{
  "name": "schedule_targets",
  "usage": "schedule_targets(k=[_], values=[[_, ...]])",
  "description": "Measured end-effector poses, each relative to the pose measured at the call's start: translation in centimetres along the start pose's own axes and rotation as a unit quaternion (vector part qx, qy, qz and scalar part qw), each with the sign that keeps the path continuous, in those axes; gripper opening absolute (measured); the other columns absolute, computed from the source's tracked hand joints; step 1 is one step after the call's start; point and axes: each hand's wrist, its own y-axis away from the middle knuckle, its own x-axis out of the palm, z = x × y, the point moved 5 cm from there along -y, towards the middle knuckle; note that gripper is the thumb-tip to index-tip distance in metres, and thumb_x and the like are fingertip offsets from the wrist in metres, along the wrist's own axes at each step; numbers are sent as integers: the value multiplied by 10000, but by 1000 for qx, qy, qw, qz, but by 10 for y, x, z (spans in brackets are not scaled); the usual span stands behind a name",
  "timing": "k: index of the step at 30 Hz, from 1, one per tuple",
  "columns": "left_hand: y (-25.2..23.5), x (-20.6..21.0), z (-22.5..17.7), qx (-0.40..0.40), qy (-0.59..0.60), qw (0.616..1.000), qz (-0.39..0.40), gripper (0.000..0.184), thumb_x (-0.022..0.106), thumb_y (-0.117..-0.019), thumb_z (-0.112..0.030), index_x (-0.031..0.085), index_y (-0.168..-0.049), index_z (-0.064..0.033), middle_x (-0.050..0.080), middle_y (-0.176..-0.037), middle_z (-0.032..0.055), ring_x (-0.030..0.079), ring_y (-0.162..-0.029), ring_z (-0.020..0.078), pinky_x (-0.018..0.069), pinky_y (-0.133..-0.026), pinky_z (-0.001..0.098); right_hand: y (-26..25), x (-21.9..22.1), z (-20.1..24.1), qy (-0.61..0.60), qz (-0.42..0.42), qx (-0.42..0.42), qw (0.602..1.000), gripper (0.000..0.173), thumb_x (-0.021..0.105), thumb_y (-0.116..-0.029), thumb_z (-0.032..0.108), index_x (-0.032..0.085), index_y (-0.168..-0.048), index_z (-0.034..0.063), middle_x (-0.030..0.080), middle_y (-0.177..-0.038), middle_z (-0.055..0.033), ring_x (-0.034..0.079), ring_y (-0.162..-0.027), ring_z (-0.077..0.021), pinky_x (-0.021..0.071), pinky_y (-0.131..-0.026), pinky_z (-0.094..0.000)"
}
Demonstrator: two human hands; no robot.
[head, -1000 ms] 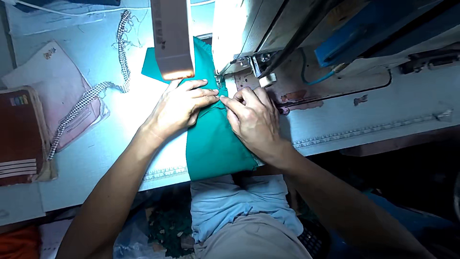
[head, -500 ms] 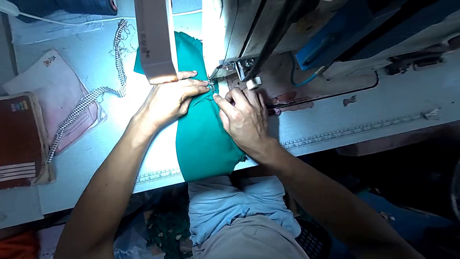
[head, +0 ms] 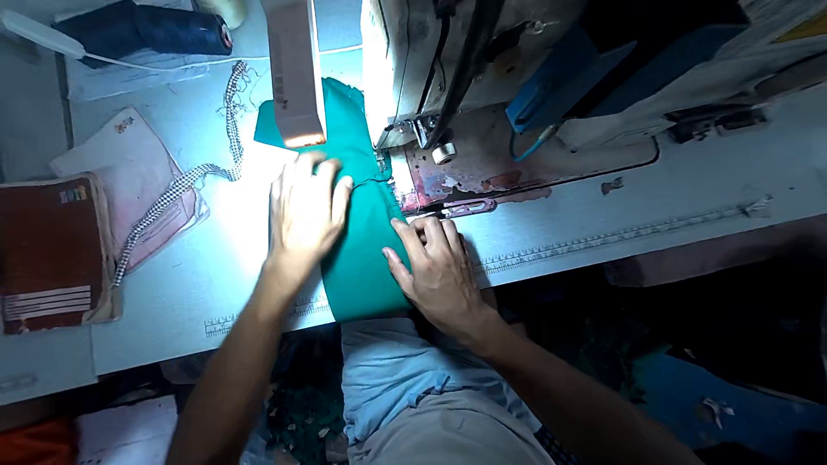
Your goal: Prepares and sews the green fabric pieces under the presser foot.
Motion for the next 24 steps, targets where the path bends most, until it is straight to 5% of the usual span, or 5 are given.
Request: schedule_targets(k=[3, 9, 15, 20, 24], values=[[51, -7, -13, -148, -9, 989, -6, 639, 506, -978, -643, 647, -1146, -43, 570, -1253, 215, 516, -1208, 441, 418, -946, 639, 7, 0, 3, -9, -10, -4, 1000, 426, 571, -1018, 376, 691, -1304, 84, 638, -1126, -150, 578, -1081, -354, 491, -845, -458], [80, -7, -45, -170, 436, 884, 24, 201, 609, -1038, -266, 640, -1114, -83, 696, -827, 14, 667, -680, 94, 577, -605, 276, 16, -8, 11, -279, 88, 62, 954, 707, 672, -885, 589, 645, -1347, 53, 706, -1094, -72, 655, -989, -176, 553, -845, -384], [72, -4, -64, -145, 602, 784, 44, 152, 617, -1026, -117, 734, -1017, -22, 709, -809, 42, 662, -673, 88, 582, -627, 242, 18, -20, 1, -402, 83, 174, 895, 305, 640, -986, 369, 695, -1161, 125, 719, -860, 51, 676, -763, 6, 569, -697, -197], [73, -1, -68, -160, 616, 771, -12, 94, 707, -966, -93, 719, -967, 0, 737, -810, 82, 713, -678, 144, 631, -657, 300, 22, -28, -3, -424, 22, 187, 886, 417, 686, -967, 295, 588, -1340, 136, 668, -1132, -10, 684, -913, -66, 598, -766, -233], [70, -3, -68, -145, 646, 749, -28, 81, 722, -951, -80, 711, -937, -1, 717, -786, 84, 692, -646, 138, 619, -621, 287, 20, -32, -6, -407, -16, 138, 903, 149, 693, -971, 266, 730, -1046, 142, 678, -995, 28, 670, -889, -41, 585, -738, -203]])
